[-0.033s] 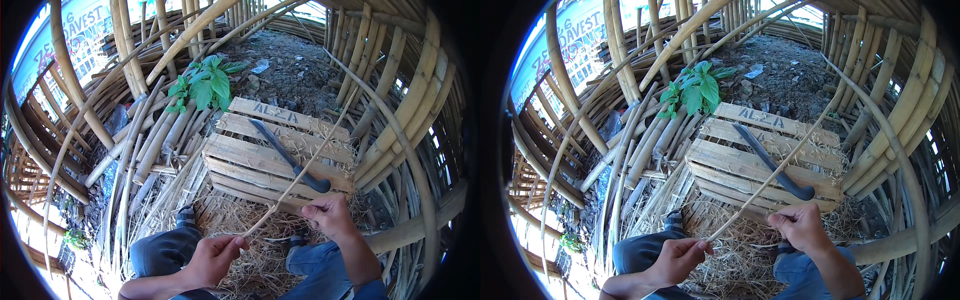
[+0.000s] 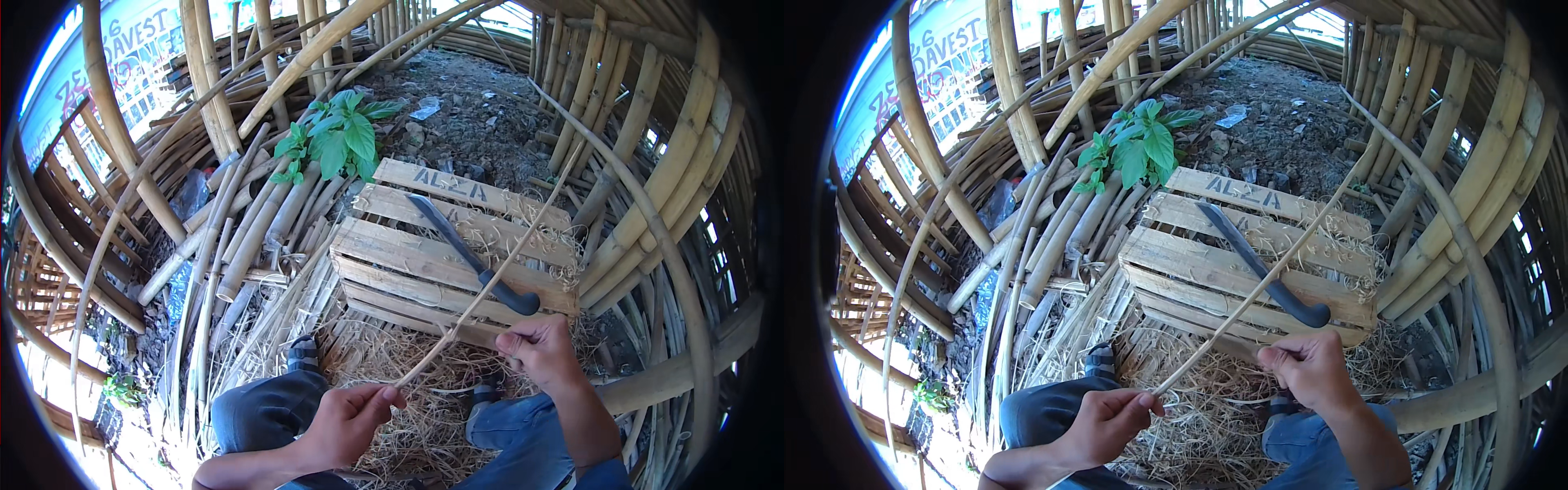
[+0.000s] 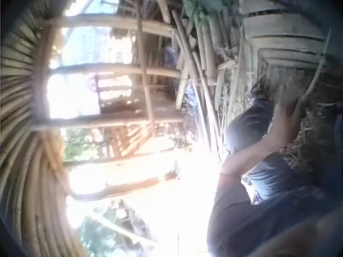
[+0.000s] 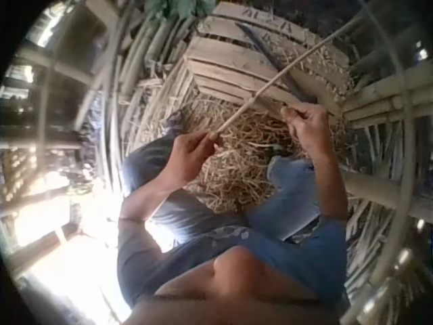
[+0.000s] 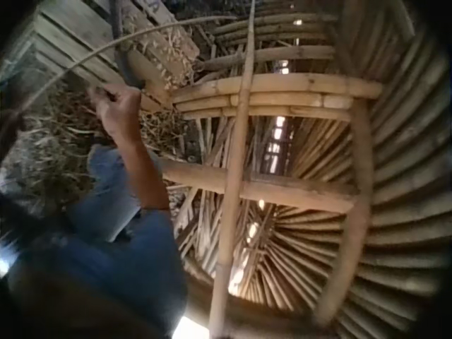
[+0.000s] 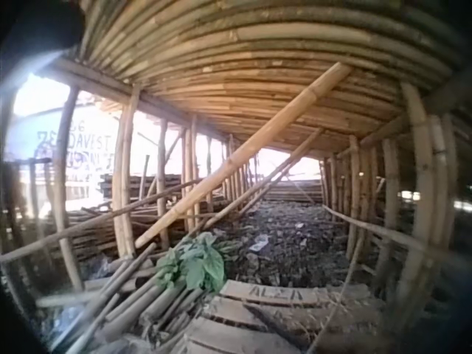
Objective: Shaving and carving a thin bamboo strip using a small knife while sitting in a bamboo structure.
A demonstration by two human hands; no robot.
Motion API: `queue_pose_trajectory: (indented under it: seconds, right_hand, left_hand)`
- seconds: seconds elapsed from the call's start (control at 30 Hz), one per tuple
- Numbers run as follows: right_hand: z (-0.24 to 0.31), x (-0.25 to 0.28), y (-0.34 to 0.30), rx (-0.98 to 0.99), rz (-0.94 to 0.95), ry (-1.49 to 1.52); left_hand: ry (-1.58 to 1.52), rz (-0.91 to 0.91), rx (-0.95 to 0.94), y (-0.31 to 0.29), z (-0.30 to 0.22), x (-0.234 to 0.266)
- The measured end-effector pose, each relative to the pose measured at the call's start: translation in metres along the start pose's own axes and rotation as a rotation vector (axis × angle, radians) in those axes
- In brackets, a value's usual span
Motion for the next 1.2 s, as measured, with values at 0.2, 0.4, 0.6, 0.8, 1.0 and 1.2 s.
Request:
queue_pose_trajectory:
  seconds: [0.2,0.4,0.6,0.8,1.0,1.2]
  right_hand:
    - [0.006,0.086,0.039,-0.039,-0.433,0.163]
    - [0.003,0.046,0.019,-0.067,-0.115,0.192]
    - [-0.007,-0.047,-0.026,-0.302,0.354,0.215]
    - [-0.003,0.010,0.022,-0.237,0.145,0.226]
    - [-0.001,0.073,0.053,-0.178,-0.326,0.203]
    - [-0.029,0.142,0.063,-0.096,-0.590,0.321]
  left_hand:
    - [-0.097,0.063,-0.008,-0.004,0.005,0.003]
    - [-0.110,0.041,0.032,0.006,0.014,0.003]
    - [0.069,-0.049,-0.205,-0.006,0.002,-0.004]
    - [0.183,-0.213,-0.403,-0.016,-0.005,0.003]
    - [0.219,-0.196,-0.370,-0.021,0.008,0.017]
    - [0.020,-0.081,-0.251,-0.012,0.015,0.020]
Point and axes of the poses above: each hand's wrist, its own y-axis towards the middle knuckle, its own x-axis out of the back of the hand, z = x × y, the point moved 9 cm from there along y, towards the middle knuckle, and after that the axes turned 14 degrees about -z, right-handed, at the moved point
